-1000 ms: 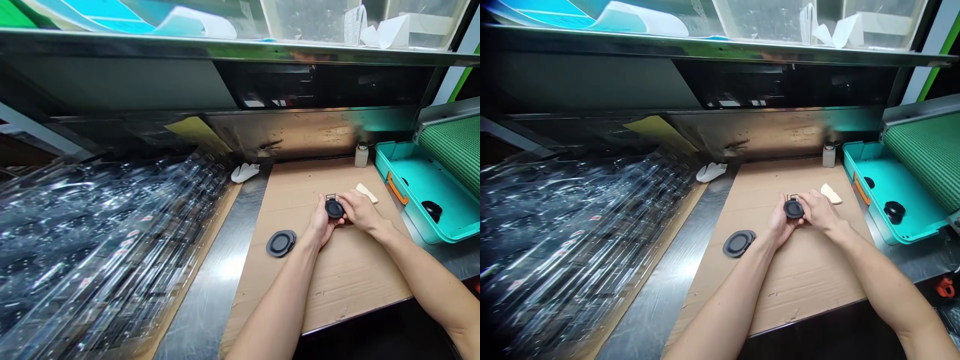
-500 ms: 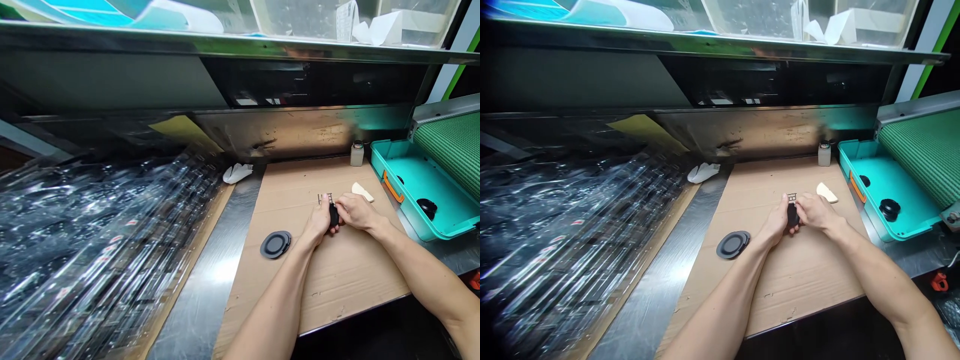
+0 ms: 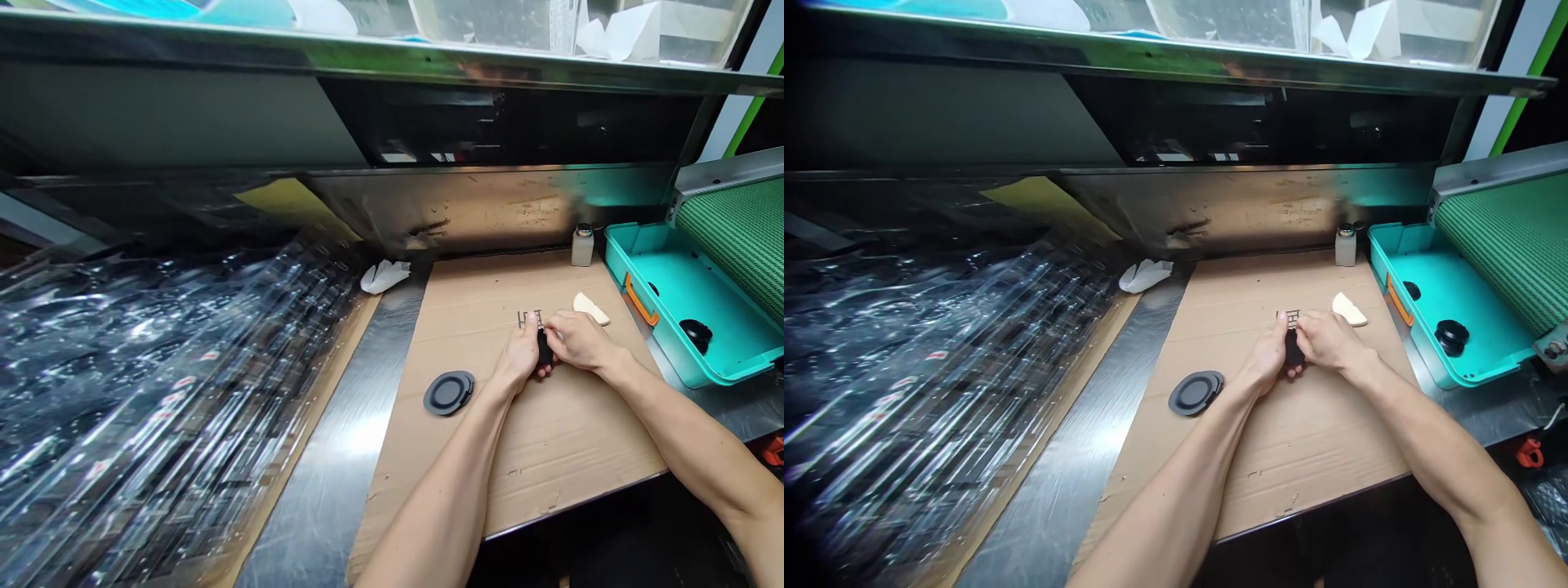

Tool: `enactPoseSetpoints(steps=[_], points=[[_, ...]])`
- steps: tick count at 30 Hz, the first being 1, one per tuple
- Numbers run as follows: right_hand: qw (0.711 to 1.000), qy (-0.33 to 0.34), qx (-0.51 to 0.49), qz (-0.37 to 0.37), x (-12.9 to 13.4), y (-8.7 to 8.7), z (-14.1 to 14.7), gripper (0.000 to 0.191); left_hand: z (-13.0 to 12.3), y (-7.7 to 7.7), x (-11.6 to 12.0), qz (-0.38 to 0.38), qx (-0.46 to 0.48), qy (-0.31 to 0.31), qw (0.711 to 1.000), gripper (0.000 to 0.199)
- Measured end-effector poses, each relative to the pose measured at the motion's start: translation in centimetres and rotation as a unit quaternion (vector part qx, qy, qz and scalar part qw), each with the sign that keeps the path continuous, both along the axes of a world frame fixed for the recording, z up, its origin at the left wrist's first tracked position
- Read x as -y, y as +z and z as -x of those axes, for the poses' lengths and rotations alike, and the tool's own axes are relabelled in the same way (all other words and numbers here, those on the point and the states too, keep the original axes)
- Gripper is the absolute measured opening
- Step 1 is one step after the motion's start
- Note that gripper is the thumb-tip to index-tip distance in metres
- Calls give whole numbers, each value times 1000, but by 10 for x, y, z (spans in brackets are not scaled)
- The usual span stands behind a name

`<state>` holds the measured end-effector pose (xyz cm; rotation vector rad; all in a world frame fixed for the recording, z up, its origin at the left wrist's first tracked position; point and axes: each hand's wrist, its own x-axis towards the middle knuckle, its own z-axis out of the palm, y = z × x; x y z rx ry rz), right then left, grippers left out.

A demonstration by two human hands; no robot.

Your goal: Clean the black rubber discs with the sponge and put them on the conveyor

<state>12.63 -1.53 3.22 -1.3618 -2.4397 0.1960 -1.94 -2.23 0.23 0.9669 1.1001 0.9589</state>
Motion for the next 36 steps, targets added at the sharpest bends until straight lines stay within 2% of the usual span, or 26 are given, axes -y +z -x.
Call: enactPoseSetpoints(steps=[4,8,10,13,18,21,25,29,31,34,36], points=[[995,0,-103,-9,-8,-13,-5,20,5,2,-4,41,64,39,996,66],[958,-63,-269,-74,-9,-16,-2,15,14,6,-10,86,181,23,979,71],[947,-68,-305,-70,-4,-15,6,15,14,6,-10,87,203,22,975,68],[959,-47,-274,-50,4,-18,18,13,8,4,-8,70,208,46,975,60],[982,-95,-137,-85,10,-22,19,20,4,-1,-7,52,241,51,968,58],[991,-61,-108,-51,9,-19,14,23,5,-2,-9,43,256,70,963,59],[987,-67,-148,-17,9,-15,19,25,-2,-7,-10,29,248,105,963,59],[962,-69,-265,-27,12,-12,33,20,-11,-14,-9,8,232,155,960,50],[949,-40,-310,-23,14,-10,36,19,-11,-15,-8,7,242,141,960,49],[946,41,-322,-3,13,-9,32,16,-9,-13,-7,22,270,107,957,53],[952,39,-303,-11,11,-11,28,16,-8,-12,-6,28,280,99,954,52]])
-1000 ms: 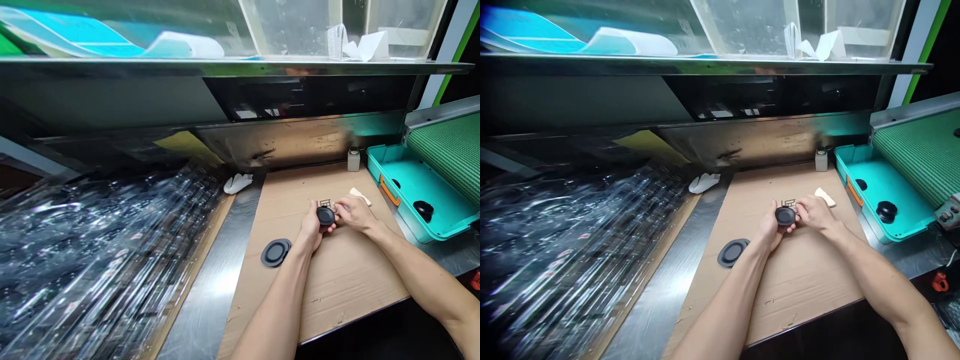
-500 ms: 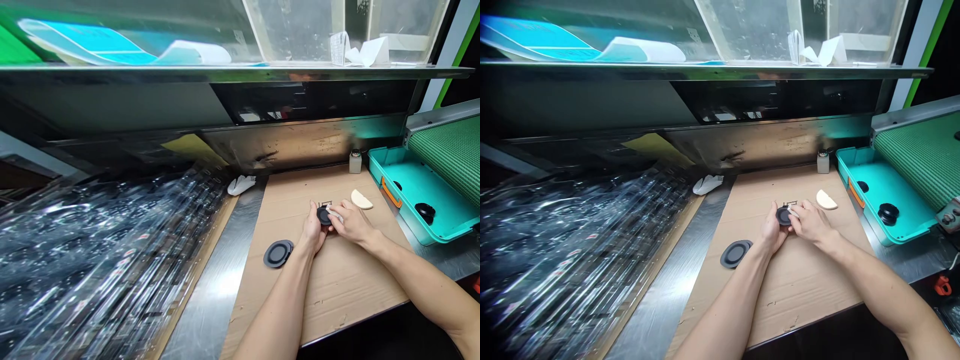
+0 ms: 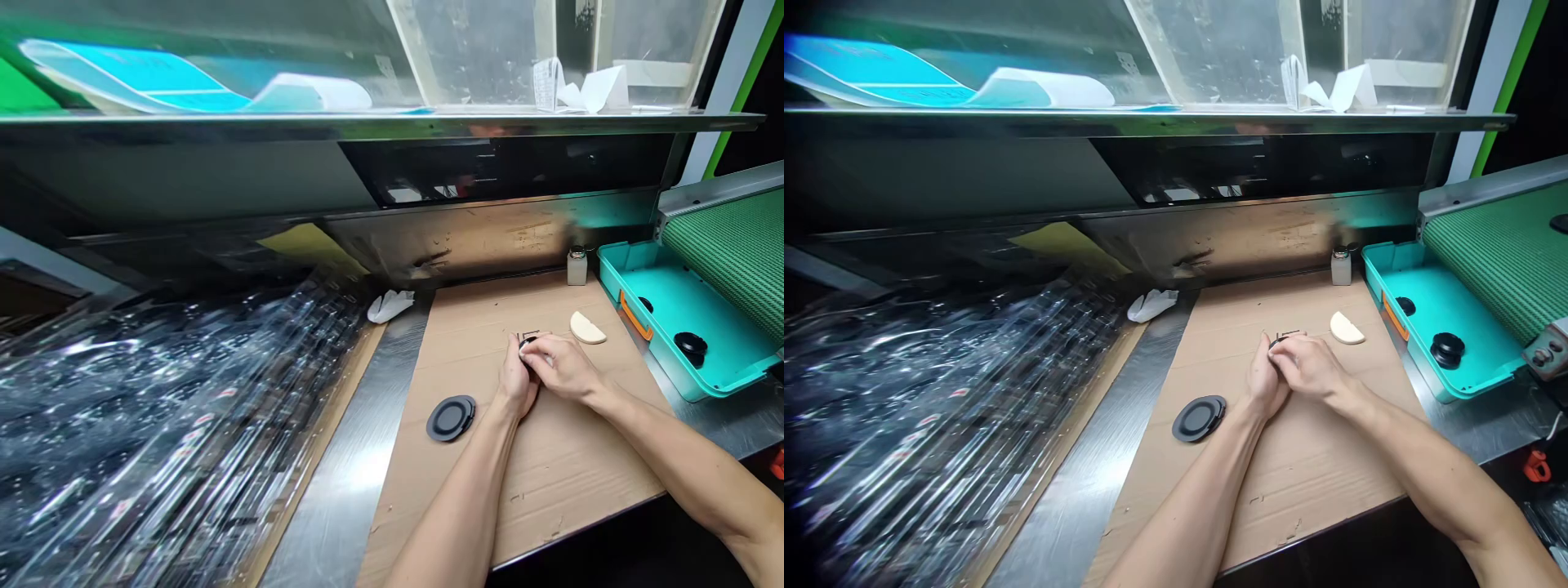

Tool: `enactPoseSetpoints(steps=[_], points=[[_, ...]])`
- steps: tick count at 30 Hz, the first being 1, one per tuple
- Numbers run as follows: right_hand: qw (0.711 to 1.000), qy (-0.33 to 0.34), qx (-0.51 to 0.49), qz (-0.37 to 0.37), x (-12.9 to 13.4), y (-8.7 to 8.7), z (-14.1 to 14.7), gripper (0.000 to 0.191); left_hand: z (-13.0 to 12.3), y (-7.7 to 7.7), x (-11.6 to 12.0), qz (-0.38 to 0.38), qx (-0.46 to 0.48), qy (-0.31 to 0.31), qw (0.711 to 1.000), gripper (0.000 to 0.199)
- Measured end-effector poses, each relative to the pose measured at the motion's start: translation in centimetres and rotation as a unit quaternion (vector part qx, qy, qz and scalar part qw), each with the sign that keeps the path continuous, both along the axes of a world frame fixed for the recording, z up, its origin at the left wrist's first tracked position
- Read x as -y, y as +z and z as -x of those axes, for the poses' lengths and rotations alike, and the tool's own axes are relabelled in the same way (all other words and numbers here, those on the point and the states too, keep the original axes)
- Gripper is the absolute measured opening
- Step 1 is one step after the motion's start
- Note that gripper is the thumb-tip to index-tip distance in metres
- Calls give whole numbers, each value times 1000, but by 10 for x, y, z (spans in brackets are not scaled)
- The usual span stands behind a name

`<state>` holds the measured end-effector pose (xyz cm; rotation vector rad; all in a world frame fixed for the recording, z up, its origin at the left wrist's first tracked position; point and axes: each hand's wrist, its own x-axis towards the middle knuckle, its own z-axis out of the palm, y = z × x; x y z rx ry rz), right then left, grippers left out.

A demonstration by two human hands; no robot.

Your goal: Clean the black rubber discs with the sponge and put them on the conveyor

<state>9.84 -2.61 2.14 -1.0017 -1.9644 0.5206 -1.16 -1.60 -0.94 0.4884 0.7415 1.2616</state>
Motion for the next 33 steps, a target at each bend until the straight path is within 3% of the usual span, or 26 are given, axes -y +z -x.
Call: enactPoseSetpoints(steps=[3,7,10,15,19,23,28,30,33], points=[[998,-61,26,-13,-3,-3,-3,15,-1,0,0,-2,6,10,1000,47],[1000,4,12,-4,-3,-2,-2,13,-4,-2,-1,-6,-3,6,1000,47],[999,-42,15,-4,-3,0,-2,13,-4,-2,-1,-1,-4,9,1000,44],[991,45,123,-10,-3,3,-13,12,1,1,-3,3,-45,16,999,52],[978,-26,205,-9,-6,1,-21,14,-2,3,-3,20,-47,31,998,46],[976,-16,209,-60,-9,-2,-16,16,-8,3,-1,36,-33,93,994,34],[962,-101,254,-8,-8,3,-15,21,-5,-1,-2,14,-87,66,994,43],[964,-89,249,22,-5,7,-18,20,-3,-2,-4,2,-103,60,993,47],[976,6,210,57,-1,11,-19,16,-2,-1,-5,-3,-98,72,993,50]])
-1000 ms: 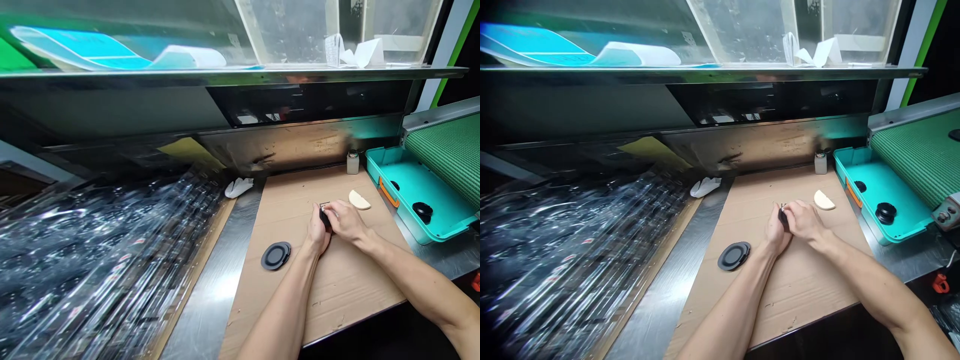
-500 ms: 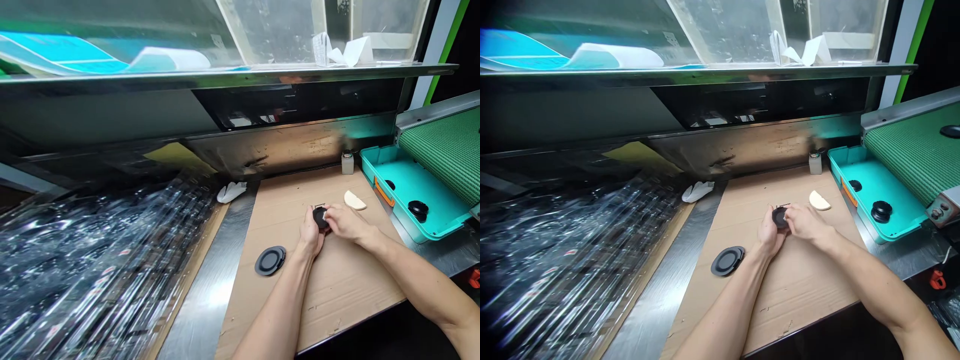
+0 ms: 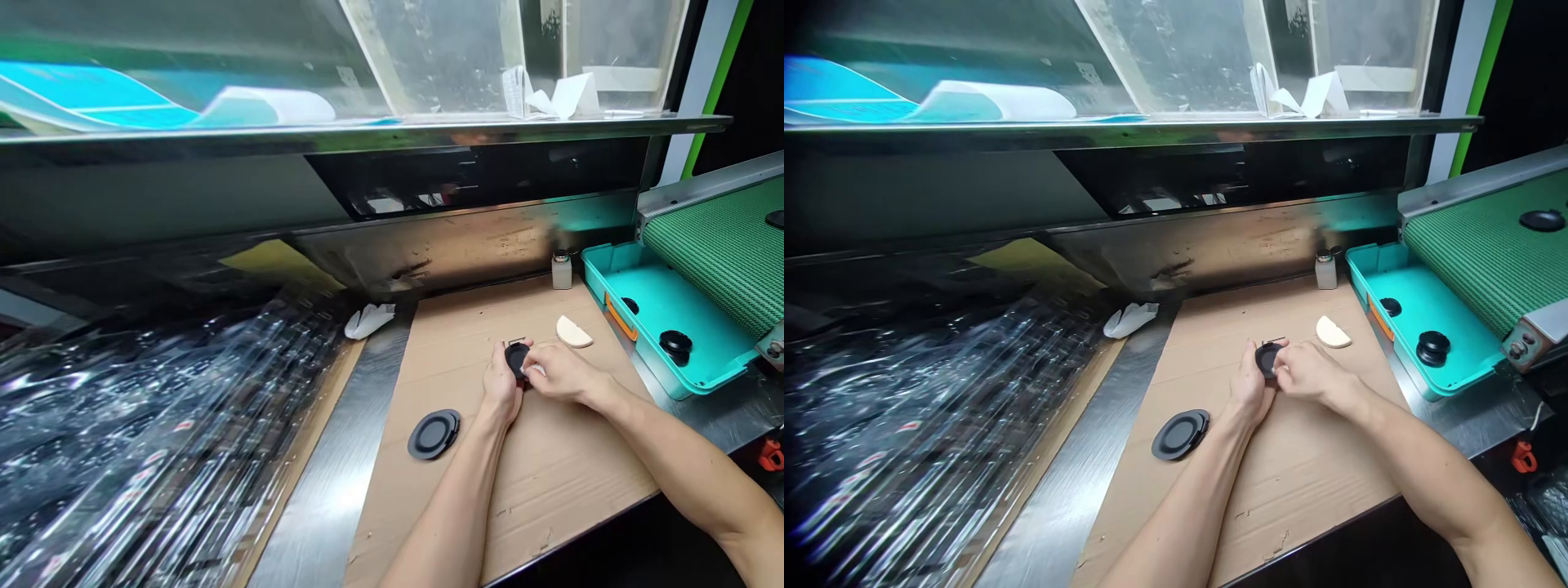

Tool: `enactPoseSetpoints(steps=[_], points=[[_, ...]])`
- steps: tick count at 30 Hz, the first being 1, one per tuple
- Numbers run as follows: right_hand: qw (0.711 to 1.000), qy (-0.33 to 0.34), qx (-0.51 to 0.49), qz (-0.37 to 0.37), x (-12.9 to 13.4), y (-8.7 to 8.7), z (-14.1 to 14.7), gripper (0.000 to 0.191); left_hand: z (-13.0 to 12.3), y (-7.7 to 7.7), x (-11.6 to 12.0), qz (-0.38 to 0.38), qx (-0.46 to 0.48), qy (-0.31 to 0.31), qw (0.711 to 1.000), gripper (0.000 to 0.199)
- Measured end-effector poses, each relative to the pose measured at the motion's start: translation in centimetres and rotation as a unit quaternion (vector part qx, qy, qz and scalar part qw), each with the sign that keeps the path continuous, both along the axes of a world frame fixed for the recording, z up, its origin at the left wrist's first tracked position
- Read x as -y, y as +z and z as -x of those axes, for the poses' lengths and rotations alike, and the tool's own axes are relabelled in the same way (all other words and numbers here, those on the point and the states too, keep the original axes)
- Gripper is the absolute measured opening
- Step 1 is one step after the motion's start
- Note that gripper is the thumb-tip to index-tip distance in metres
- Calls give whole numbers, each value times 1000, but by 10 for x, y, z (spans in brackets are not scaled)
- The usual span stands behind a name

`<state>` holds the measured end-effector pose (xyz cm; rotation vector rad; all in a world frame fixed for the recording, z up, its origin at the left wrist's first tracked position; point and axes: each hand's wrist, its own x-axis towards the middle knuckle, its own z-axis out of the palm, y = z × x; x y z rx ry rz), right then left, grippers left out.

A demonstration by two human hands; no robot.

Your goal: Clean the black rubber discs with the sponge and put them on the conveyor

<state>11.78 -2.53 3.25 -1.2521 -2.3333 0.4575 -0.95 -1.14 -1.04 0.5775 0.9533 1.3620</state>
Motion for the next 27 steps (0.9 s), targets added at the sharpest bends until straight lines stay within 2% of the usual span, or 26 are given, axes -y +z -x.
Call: enactPoseSetpoints(steps=[2,5,6,9,14,15,17,19,21,23,25,27], points=[[1000,13,-26,3,1,0,1,14,-1,2,0,6,12,10,1000,48],[997,-68,-17,-40,-2,-2,1,17,-4,4,0,24,19,27,999,44],[996,-75,-8,-46,-3,-3,1,17,-5,5,1,25,19,31,999,43],[999,-36,-3,-37,-4,-5,1,15,-4,5,0,22,25,25,999,43],[999,-34,-22,-34,-5,-7,0,16,-2,-1,-3,15,27,14,999,42],[999,-34,-27,-34,-5,-7,0,16,-2,-1,-4,14,30,9,999,42],[996,-75,-29,-33,-7,-6,-5,18,0,0,-5,19,40,-12,999,44],[992,-118,-30,-19,-8,-4,-12,18,5,5,-7,31,63,-31,997,49],[994,-99,-30,18,-9,0,-19,16,12,11,-8,57,113,-33,991,54],[996,-79,-22,37,-11,4,-26,32,21,17,-10,91,175,-25,980,56],[993,-120,-3,-7,-13,5,-32,42,31,21,-11,114,227,-29,967,59],[976,-202,30,-79,-17,3,-38,31,38,21,-12,120,261,-40,957,61]])
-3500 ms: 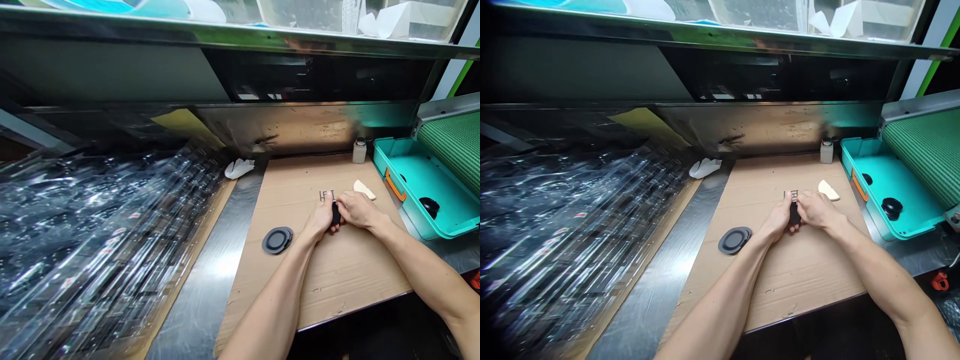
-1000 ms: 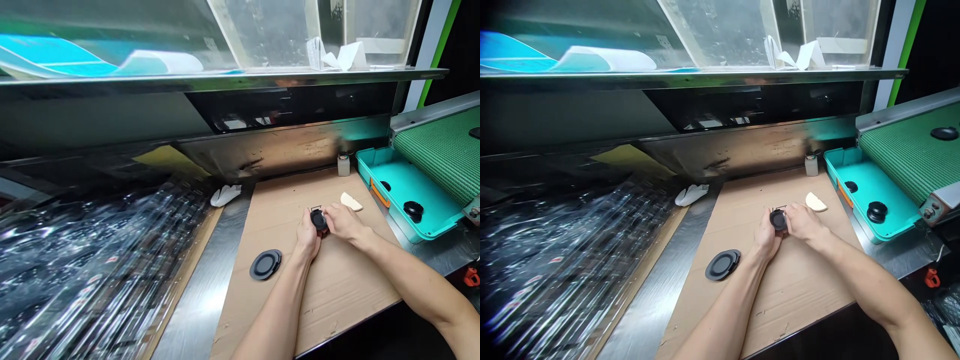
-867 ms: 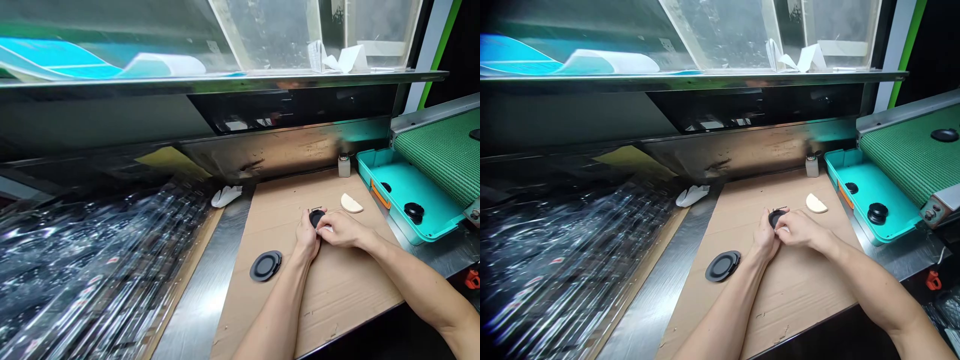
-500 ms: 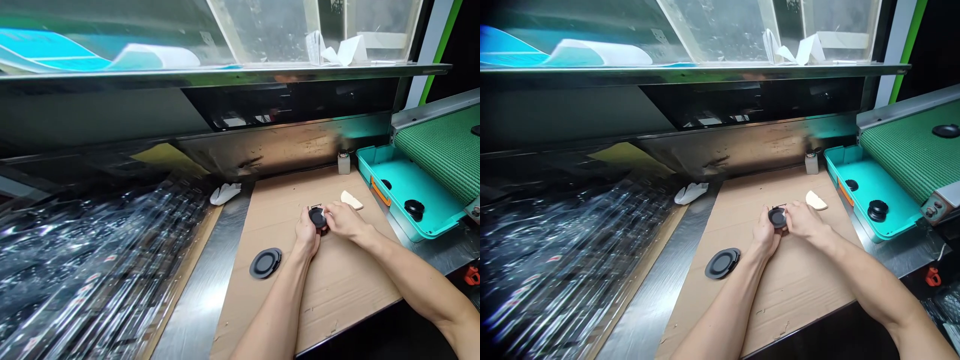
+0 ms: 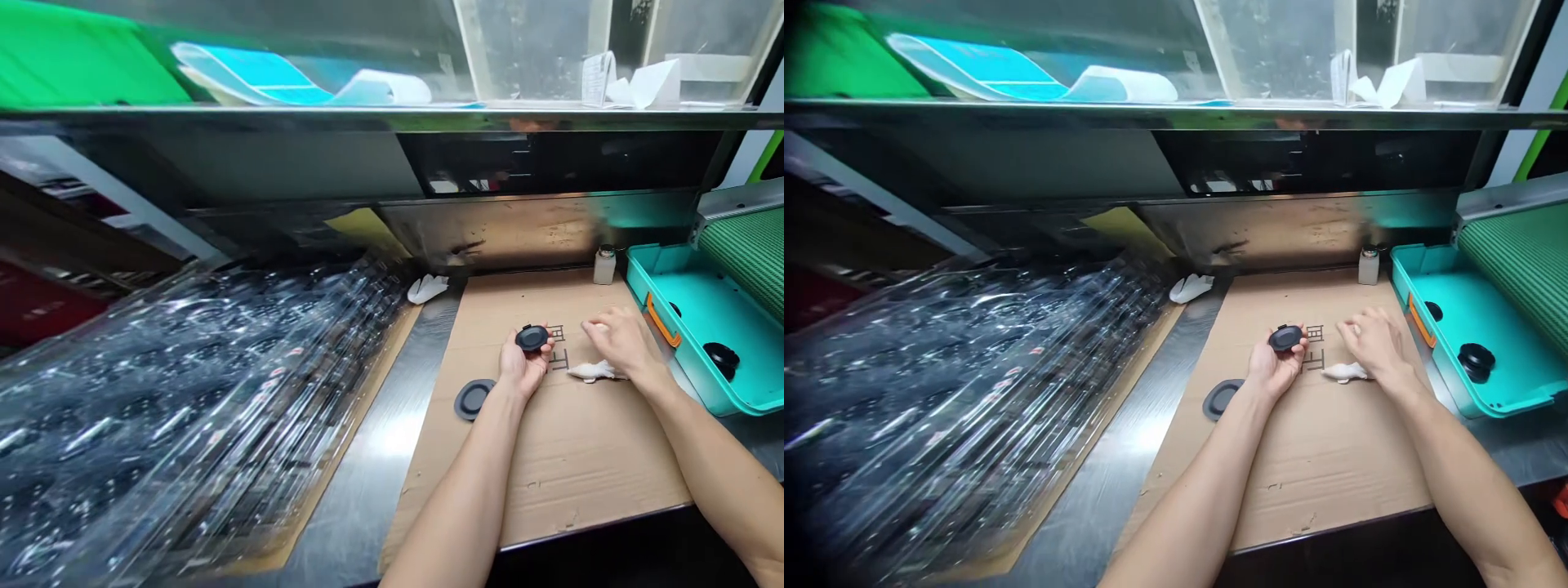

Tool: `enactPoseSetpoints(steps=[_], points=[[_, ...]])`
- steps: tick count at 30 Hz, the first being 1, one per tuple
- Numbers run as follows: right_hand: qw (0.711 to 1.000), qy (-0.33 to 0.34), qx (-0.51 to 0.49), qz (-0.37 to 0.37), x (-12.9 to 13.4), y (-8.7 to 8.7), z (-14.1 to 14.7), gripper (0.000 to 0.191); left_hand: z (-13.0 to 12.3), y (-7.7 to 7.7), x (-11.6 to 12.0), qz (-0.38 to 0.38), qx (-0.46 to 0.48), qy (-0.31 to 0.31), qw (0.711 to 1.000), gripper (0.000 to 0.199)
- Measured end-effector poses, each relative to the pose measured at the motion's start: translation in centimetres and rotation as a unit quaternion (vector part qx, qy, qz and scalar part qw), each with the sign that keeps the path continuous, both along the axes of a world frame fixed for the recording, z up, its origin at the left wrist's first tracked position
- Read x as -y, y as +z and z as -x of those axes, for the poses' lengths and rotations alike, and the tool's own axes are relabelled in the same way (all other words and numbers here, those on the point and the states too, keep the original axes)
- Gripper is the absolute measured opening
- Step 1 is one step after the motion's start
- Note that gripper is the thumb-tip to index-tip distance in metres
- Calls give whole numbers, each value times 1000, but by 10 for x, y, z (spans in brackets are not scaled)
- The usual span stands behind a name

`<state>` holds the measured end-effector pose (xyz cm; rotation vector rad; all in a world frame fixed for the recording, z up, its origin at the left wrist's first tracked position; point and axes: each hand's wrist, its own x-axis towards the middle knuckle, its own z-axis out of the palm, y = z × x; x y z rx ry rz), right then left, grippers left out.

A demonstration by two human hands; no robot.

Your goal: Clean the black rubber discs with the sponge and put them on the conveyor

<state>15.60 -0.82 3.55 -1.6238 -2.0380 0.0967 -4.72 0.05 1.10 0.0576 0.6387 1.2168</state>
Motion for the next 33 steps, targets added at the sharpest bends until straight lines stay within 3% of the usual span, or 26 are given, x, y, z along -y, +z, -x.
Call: enactPoseSetpoints(steps=[2,4,6,8,11,13,16,20,24,29,33], points=[[997,-51,49,-8,-5,-5,-6,27,2,-1,0,-1,16,-2,1000,61],[996,-45,70,27,-10,-10,-10,26,0,-4,-1,-7,8,2,1000,62],[999,-6,37,30,-12,-14,-6,23,-5,-7,-1,-28,-19,6,999,62],[999,36,-33,-14,-9,-14,5,27,-11,-10,-2,-62,-48,7,997,60],[985,94,-127,-72,5,-15,30,31,-18,-12,-1,-96,-65,24,993,51],[975,159,-141,-67,14,-16,45,27,-19,-12,2,-99,-57,11,993,47],[972,217,-80,-45,20,-20,53,22,-19,-11,6,-110,-43,-36,992,43],[989,138,-23,-53,16,-22,50,22,-20,-8,9,-111,-50,-30,992,41],[977,210,8,-28,14,-19,47,19,-18,-9,7,-88,-38,-44,994,42],[999,42,33,3,-13,-21,8,21,-10,-8,7,-89,-53,-21,994,40],[998,-61,15,-8,-40,-39,-30,24,-10,-4,9,-106,-28,-47,993,47]])
